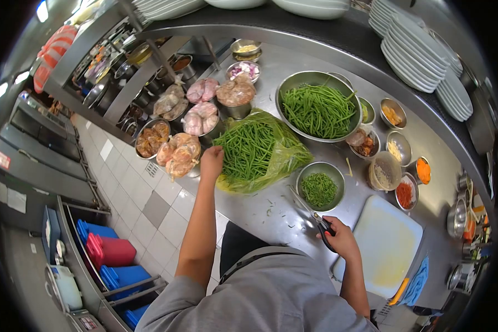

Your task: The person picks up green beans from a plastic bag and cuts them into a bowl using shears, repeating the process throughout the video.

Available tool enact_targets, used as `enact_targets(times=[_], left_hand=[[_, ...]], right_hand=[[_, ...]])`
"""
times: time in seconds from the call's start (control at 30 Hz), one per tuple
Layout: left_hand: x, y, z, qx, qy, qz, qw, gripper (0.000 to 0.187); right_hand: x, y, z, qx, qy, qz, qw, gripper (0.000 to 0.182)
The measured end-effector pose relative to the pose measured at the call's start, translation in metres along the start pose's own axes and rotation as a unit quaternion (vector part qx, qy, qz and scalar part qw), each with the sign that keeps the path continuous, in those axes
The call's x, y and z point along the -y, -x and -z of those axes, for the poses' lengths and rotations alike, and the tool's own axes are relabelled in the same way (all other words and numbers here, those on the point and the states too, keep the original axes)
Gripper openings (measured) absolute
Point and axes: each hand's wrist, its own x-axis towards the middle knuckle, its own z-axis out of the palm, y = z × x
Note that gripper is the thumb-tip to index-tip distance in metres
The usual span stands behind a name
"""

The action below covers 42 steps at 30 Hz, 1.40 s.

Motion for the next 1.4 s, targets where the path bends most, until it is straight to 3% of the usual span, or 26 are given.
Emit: enact_targets(times=[0.1,0.17,0.23,0.3,0.33,0.43,0.5,0.57,0.63,0.73,0.8,0.83,0.9,0.97,1.03,1.1,1.17,1.33,1.4], left_hand=[[-0.045,-0.009,0.003,0.032,-0.092,0.037,0.995,0.036],[-0.055,-0.01,-0.006,0.011,-0.244,0.045,0.969,0.038],[-0.064,-0.005,-0.012,0.029,-0.218,0.053,0.974,0.034],[-0.076,0.009,-0.026,0.173,-0.143,-0.033,0.974,0.03],[-0.078,0.024,-0.036,0.134,-0.142,-0.108,0.975,0.024],[-0.098,0.043,-0.043,0.146,-0.057,-0.138,0.978,0.023],[-0.111,0.05,-0.036,0.165,-0.047,-0.103,0.98,0.026],[-0.111,0.05,-0.027,0.077,0.074,-0.125,0.986,0.031],[-0.1,0.041,-0.015,0.041,0.088,-0.118,0.988,0.028],[-0.113,0.023,0.007,0.049,0.027,-0.093,0.994,0.023],[-0.134,0.019,0.019,0.149,-0.028,-0.065,0.986,0.019],[-0.13,0.017,0.013,0.151,-0.023,-0.065,0.986,0.019],[-0.124,0.01,-0.005,0.203,0.012,-0.204,0.958,0.018],[-0.12,0.005,-0.03,0.243,-0.004,-0.193,0.951,0.021],[-0.103,-0.002,-0.062,0.243,-0.081,-0.31,0.915,0.026],[-0.096,-0.004,-0.073,0.259,-0.114,-0.31,0.908,0.029],[-0.1,-0.005,-0.067,0.308,-0.194,-0.248,0.898,0.025],[-0.092,-0.022,-0.031,0.26,-0.08,-0.278,0.921,0.019],[-0.095,-0.024,-0.017,0.137,-0.008,-0.299,0.944,0.018]], right_hand=[[0.011,-0.001,-0.003,0.008,0.026,0.001,1.0,0.051],[0.009,0.0,-0.006,0.004,0.037,-0.007,0.999,0.05],[0.004,0.001,-0.013,-0.007,0.037,0.021,0.999,0.051],[0.003,0.008,-0.016,0.003,0.013,0.009,1.0,0.051],[0.004,0.011,-0.019,0.004,0.013,-0.004,1.0,0.051],[-0.002,0.019,-0.02,0.005,0.013,-0.005,1.0,0.052],[0.002,0.023,-0.021,-0.004,0.02,-0.027,0.999,0.052],[0.001,0.023,-0.022,-0.022,0.013,-0.013,1.0,0.051],[0.017,0.029,-0.023,-0.048,0.047,-0.038,0.997,0.049],[0.006,0.031,-0.028,-0.082,0.038,-0.034,0.995,0.049],[0.009,0.034,-0.035,-0.096,0.02,-0.043,0.994,0.049],[0.011,0.036,-0.039,-0.1,0.003,-0.048,0.994,0.049],[0.009,0.035,-0.046,-0.103,-0.01,-0.05,0.993,0.049],[0.013,0.034,-0.053,-0.104,-0.013,-0.053,0.993,0.05],[0.019,0.032,-0.059,-0.111,-0.011,-0.052,0.992,0.05],[0.037,0.034,-0.068,-0.117,-0.052,-0.05,0.99,0.049],[0.049,0.037,-0.077,-0.126,-0.039,-0.056,0.99,0.049],[0.039,0.041,-0.102,-0.158,-0.111,-0.08,0.978,0.051],[0.04,0.043,-0.113,-0.166,-0.147,-0.074,0.972,0.051]])
